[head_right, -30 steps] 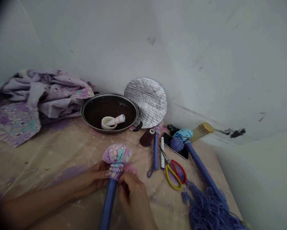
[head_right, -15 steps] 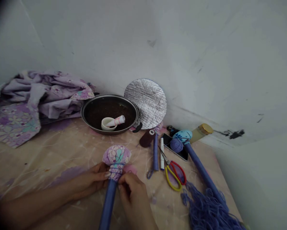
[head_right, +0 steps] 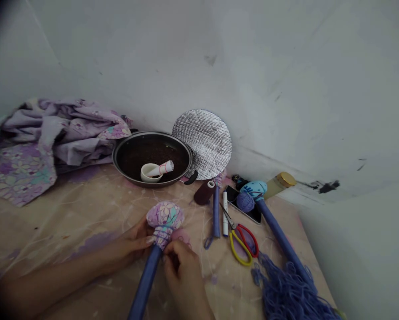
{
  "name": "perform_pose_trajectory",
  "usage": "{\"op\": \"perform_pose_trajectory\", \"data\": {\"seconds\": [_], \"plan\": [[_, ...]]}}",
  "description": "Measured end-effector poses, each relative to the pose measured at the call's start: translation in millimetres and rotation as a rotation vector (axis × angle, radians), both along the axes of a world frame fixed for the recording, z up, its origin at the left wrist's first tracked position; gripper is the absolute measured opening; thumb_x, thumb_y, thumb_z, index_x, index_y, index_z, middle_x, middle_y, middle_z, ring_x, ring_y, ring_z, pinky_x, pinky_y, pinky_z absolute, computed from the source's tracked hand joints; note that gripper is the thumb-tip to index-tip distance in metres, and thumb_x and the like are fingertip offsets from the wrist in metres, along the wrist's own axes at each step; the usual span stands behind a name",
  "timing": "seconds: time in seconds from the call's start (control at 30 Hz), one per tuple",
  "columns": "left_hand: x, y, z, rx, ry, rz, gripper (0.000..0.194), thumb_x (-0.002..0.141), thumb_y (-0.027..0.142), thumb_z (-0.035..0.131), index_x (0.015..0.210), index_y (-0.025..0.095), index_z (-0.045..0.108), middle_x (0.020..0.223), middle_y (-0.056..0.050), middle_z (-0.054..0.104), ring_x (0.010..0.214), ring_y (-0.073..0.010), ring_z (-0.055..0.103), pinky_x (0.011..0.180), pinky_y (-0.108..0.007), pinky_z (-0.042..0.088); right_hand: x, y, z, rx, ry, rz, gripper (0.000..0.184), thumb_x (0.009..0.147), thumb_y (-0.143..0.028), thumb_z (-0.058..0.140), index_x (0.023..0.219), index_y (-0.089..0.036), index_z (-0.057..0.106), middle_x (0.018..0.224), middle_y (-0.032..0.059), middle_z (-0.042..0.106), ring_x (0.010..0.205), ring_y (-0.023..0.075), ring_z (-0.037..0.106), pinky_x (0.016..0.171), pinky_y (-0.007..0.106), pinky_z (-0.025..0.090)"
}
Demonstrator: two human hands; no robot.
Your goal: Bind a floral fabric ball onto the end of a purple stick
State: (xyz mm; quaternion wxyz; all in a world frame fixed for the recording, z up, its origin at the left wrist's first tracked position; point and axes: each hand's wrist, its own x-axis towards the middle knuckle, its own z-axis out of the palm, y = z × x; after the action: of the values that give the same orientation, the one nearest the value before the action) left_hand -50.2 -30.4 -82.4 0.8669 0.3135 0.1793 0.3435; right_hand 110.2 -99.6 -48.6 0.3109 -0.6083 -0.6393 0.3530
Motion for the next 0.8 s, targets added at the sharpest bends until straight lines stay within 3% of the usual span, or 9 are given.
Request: {"op": "perform_pose_trajectory", "data": {"seconds": [0.17,0.4,0.57,0.8], "plan": [[1,0,-5.6,0.021,0.117,0.078,0.077,0.062,0.018,0.079,0.127,0.02,0.038,0.102,-0.008,0.061,0.084,-0.0175,0.059,0.074,-0.028,0.044,-5,1,-4.0,-0.039,0.027,0.019,0.01,0.075,-0.011,0.045,0.074,-0.017,0.053,0.063,-0.0021,0.05,0.056,0.012,0.048,0.052,0.02,0.032],[2,-4,-2.3,0.075,0.193,0.088,0.082,0.063,0.02,0.077,0.131,0.021,0.03,0.113,-0.011,0.059,0.094,-0.0204,0.059,0.082,-0.033,0.044,-3,-4,-10.2,-0.045,0.037,0.008,0.012,0.074,-0.009,0.044,0.074,-0.017,0.052,0.064,-0.0014,0.051,0.058,0.0125,0.051,0.053,0.019,0.034],[1,-5,-2.4,0.067,0.245,0.068,0.078,0.066,0.025,0.075,0.13,0.019,0.031,0.106,-0.01,0.061,0.091,-0.0207,0.058,0.077,-0.032,0.044,1,-7,-18.7,-0.009,0.021,0.069,0.014,0.075,-0.007,0.044,0.079,-0.017,0.053,0.071,0.0,0.055,0.062,0.013,0.053,0.056,0.019,0.037],[-1,-5,7.9,0.066,0.247,0.058,0.078,0.068,0.025,0.073,0.133,0.019,0.029,0.106,-0.009,0.059,0.09,-0.0185,0.056,0.077,-0.03,0.043,-2,-10,-28.1,0.023,0.041,0.004,0.011,0.083,-0.015,0.045,0.08,-0.018,0.054,0.071,0.0002,0.057,0.063,0.0136,0.054,0.055,0.02,0.037]]}}
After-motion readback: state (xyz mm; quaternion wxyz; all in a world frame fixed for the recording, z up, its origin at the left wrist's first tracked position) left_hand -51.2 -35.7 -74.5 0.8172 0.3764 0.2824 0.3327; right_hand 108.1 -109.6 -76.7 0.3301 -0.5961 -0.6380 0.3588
